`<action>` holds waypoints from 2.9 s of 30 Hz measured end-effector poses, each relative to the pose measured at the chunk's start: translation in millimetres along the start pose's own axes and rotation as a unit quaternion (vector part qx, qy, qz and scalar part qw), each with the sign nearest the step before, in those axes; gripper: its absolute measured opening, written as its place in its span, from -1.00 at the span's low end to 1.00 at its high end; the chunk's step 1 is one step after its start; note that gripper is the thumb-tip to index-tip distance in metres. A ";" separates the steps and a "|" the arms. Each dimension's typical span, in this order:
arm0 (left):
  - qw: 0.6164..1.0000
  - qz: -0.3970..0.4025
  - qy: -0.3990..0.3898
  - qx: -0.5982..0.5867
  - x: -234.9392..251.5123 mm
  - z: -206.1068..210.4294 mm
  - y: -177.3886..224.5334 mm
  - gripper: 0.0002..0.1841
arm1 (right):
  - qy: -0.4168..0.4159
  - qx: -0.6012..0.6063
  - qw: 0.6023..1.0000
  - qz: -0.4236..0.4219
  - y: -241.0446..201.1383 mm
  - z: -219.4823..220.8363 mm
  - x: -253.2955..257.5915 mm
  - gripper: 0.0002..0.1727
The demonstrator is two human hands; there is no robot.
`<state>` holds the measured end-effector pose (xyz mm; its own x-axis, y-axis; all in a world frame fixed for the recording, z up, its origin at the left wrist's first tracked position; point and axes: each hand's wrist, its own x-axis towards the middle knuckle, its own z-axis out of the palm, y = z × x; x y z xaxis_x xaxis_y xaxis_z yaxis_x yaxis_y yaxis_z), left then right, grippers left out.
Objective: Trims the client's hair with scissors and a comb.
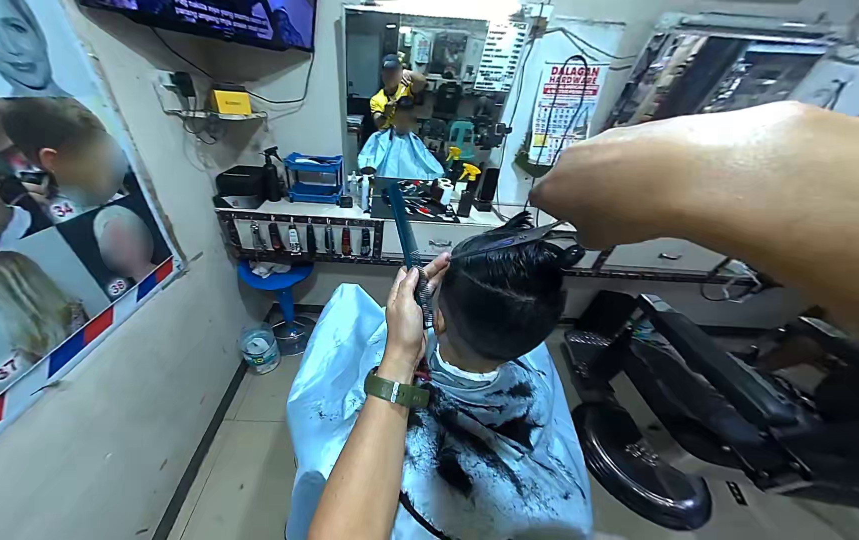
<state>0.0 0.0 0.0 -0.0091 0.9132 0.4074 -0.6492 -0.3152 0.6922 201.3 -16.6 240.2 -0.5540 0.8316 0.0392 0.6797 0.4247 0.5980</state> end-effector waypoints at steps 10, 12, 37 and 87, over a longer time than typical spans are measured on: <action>0.999 -0.022 -0.016 -0.031 -16.3 -6.3 -0.8 -0.51 | -0.044 -0.068 0.996 -0.024 -11.1 0.5 -15.7 -0.67; 0.999 -0.019 -0.020 -0.031 -17.9 -7.0 -1.3 -0.51 | -0.038 -0.045 0.998 -0.018 -8.6 2.9 -18.4 -0.81; 1.000 0.003 -0.004 -0.020 -34.2 -4.8 -0.3 -0.49 | -0.151 -0.083 0.984 0.053 -79.7 -65.3 -32.1 -0.96; 0.999 0.044 0.017 0.006 -67.0 -1.3 -8.2 -0.49 | -0.056 -0.152 0.987 0.010 -107.9 -53.3 -65.2 -0.85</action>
<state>4.9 -58.3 -33.7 -0.0921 0.8899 0.4467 -0.6362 -0.3977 0.6611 138.4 -135.8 215.9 -0.4732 0.8806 -0.0247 0.5060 0.2947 0.8106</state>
